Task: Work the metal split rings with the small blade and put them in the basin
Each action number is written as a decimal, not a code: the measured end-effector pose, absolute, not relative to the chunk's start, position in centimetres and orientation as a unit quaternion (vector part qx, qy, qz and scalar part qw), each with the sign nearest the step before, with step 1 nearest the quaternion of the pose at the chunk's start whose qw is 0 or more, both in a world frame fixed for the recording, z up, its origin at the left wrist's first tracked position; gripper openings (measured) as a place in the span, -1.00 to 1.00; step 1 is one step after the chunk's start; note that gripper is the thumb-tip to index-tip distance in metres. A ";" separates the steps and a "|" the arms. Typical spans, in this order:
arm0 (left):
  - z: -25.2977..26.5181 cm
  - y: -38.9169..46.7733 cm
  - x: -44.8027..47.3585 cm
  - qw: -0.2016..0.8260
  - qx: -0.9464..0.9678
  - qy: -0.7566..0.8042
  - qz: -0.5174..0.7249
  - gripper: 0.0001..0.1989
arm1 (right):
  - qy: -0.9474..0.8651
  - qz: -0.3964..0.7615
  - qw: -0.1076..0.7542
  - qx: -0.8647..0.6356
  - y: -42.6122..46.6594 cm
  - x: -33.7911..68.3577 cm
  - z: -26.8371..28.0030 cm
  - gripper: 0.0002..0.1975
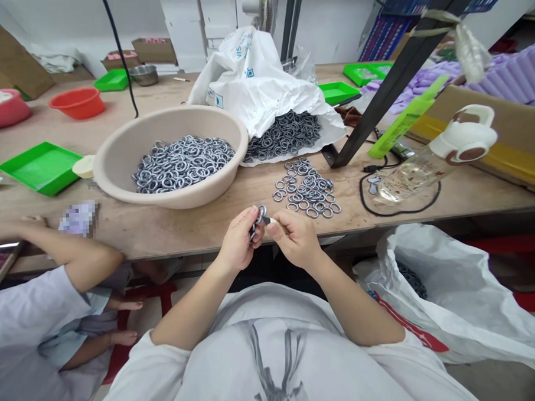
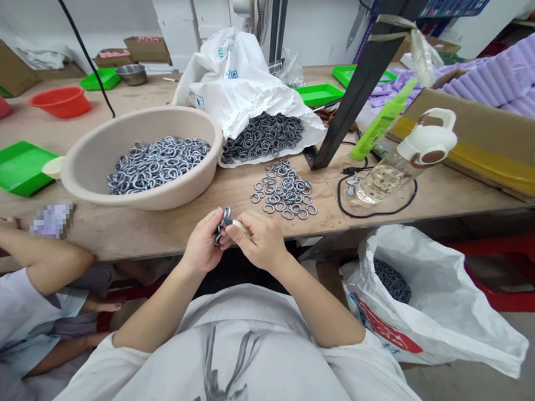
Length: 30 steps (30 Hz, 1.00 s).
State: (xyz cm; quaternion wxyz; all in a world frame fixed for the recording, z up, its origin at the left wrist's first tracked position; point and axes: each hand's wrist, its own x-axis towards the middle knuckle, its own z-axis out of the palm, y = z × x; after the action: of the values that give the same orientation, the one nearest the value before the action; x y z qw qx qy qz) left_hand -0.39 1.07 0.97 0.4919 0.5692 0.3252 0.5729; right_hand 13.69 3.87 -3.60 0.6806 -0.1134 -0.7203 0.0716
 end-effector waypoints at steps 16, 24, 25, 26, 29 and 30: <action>0.7 0.8 -0.3 0.463 0.600 0.338 0.559 -0.49 | -0.659 0.117 0.699 -0.252 5.0 14.3 -3.6 -0.32; 0.8 0.6 -0.5 0.474 0.585 0.322 0.574 -0.49 | -0.720 0.035 0.662 -0.204 3.8 13.7 -4.0 -0.38; 0.8 0.5 -0.5 0.478 0.584 0.323 0.571 -0.49 | -0.723 0.035 0.659 -0.206 3.9 13.6 -4.0 -0.37; 0.8 0.5 -0.6 0.481 0.585 0.323 0.568 -0.49 | -0.725 0.037 0.658 -0.202 4.0 13.7 -4.0 -0.37; 0.7 0.4 -0.6 0.488 0.588 0.321 0.560 -0.48 | -0.731 0.054 0.658 -0.171 4.1 13.8 -4.0 -0.40; 0.7 0.4 -0.6 0.489 0.589 0.320 0.558 -0.48 | -0.732 0.061 0.658 -0.164 4.0 13.8 -3.9 -0.40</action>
State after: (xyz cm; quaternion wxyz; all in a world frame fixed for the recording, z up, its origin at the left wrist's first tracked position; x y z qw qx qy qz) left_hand -0.56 0.35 0.69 0.4894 0.5886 0.3200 0.5582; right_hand 13.82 4.01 -3.94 0.6580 -0.1642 -0.7324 0.0608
